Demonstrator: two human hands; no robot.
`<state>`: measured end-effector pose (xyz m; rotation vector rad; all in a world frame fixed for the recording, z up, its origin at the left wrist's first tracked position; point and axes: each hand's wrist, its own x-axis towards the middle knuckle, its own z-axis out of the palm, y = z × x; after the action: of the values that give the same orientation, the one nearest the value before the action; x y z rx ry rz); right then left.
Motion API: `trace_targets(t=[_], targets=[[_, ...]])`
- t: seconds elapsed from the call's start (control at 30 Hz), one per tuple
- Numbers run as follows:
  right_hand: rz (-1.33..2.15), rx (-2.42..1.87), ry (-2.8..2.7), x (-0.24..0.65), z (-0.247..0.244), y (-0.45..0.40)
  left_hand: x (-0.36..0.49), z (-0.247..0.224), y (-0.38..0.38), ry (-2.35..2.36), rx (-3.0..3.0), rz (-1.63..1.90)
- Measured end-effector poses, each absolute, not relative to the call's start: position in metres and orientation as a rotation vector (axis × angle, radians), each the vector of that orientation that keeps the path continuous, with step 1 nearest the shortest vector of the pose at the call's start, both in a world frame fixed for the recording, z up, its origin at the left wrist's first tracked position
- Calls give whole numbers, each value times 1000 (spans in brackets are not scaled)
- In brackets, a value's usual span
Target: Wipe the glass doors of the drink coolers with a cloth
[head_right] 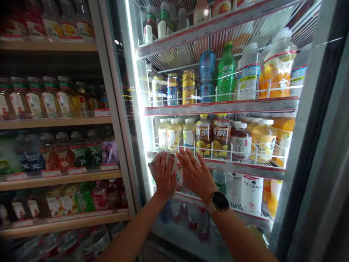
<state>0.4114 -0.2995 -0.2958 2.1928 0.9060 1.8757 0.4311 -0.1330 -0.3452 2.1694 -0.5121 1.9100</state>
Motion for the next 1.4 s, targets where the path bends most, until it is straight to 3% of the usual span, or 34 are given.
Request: trace_targets(t=[0.17,0.27,0.5,0.6,0.7,0.93,1.03,1.17,1.3,1.4], targets=[[1876,2214,912,412,-296,-300,425,-399,-126,-548,2229,1938],[1880,2218,916,412,-296,-300,421,-404,-122,-621,2250,1903],[1863,2217,935,413,-296,-301,433,-286,-143,-471,2121,1925],[1855,2217,935,413,-297,-300,437,-262,-150,-459,2078,1951],[1882,2209,928,414,-297,-300,436,-280,-148,-493,2097,1960],[1905,2228,940,414,-297,-299,425,-374,-124,-568,2209,1947],[1883,2237,943,413,-297,-299,422,-388,-110,-699,2258,1946],[1857,2258,940,412,-297,-300,427,-345,-96,-790,2307,1934],[1850,2255,936,412,-299,-300,438,-278,-93,-548,2200,1989],[1857,2255,933,412,-299,-300,443,-267,-95,-472,2161,1988]])
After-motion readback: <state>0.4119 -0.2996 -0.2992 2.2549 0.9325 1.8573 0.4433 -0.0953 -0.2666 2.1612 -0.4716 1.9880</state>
